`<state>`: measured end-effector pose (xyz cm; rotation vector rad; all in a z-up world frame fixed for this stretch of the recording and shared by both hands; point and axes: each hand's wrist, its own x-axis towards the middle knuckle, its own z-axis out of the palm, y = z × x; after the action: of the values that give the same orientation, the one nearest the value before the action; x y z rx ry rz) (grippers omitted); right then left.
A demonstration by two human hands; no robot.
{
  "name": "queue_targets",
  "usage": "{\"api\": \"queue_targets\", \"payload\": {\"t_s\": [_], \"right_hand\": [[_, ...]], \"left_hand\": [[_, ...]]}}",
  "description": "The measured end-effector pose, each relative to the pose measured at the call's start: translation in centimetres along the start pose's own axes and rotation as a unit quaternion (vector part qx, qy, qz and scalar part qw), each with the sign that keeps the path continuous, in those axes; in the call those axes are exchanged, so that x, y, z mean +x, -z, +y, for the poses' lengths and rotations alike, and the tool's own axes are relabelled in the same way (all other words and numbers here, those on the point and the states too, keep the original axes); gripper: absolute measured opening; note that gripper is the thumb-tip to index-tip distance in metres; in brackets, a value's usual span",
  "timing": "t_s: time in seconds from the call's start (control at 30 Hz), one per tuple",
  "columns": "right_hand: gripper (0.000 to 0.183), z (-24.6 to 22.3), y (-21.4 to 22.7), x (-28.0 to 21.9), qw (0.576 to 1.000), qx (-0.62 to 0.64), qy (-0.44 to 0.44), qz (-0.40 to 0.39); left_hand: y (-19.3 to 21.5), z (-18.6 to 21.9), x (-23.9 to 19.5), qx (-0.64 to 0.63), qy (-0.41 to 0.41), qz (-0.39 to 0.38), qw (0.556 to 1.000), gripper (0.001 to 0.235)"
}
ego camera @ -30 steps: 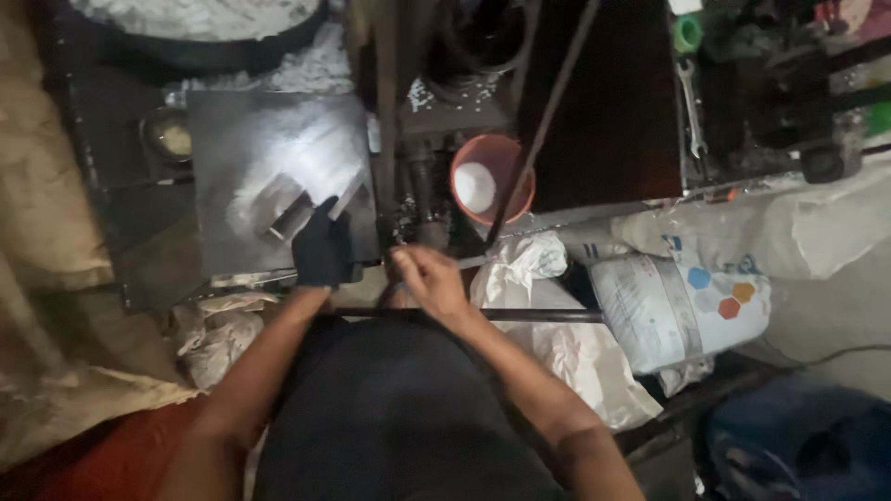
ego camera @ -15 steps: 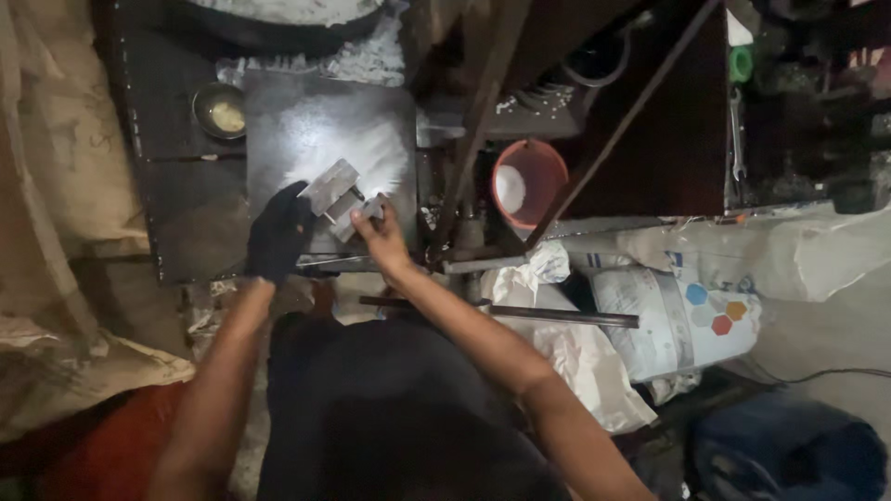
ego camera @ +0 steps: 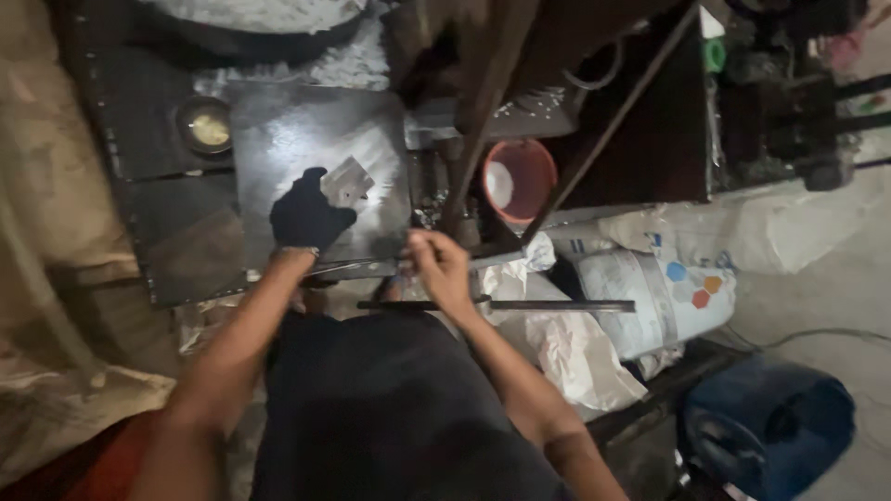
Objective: The person repeatedly scoops white granular material from a red bowl and pours it into a machine hopper, then pulls a long metal lever to operate the machine. The person also uses a metal scraper to clear material from the machine surface.
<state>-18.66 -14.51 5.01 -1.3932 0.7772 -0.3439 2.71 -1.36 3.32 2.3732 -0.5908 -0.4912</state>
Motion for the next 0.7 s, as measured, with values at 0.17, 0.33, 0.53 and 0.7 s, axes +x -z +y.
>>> {"api": "queue_targets", "payload": {"t_s": [0.17,0.33,0.53,0.7], "right_hand": [[0.017,-2.6,7.1,2.2,0.891,-0.325,0.252,0.189],[0.018,-2.0,9.5,5.0,0.838,-0.431,0.231,0.242],[0.024,-1.3,9.4,4.8,0.82,-0.468,0.226,0.241],[0.023,-2.3,9.0,5.0,0.843,-0.447,0.181,0.239]], "left_hand": [[-2.0,1.9,4.3,-0.043,-0.056,-0.043,0.997,0.082],[-5.2,4.5,8.6,-0.08,-0.109,-0.036,0.99,0.077],[-8.7,7.3,11.8,-0.113,-0.128,0.042,0.984,0.086],[-8.8,7.9,10.0,-0.372,-0.02,-0.034,0.927,0.075]]}}
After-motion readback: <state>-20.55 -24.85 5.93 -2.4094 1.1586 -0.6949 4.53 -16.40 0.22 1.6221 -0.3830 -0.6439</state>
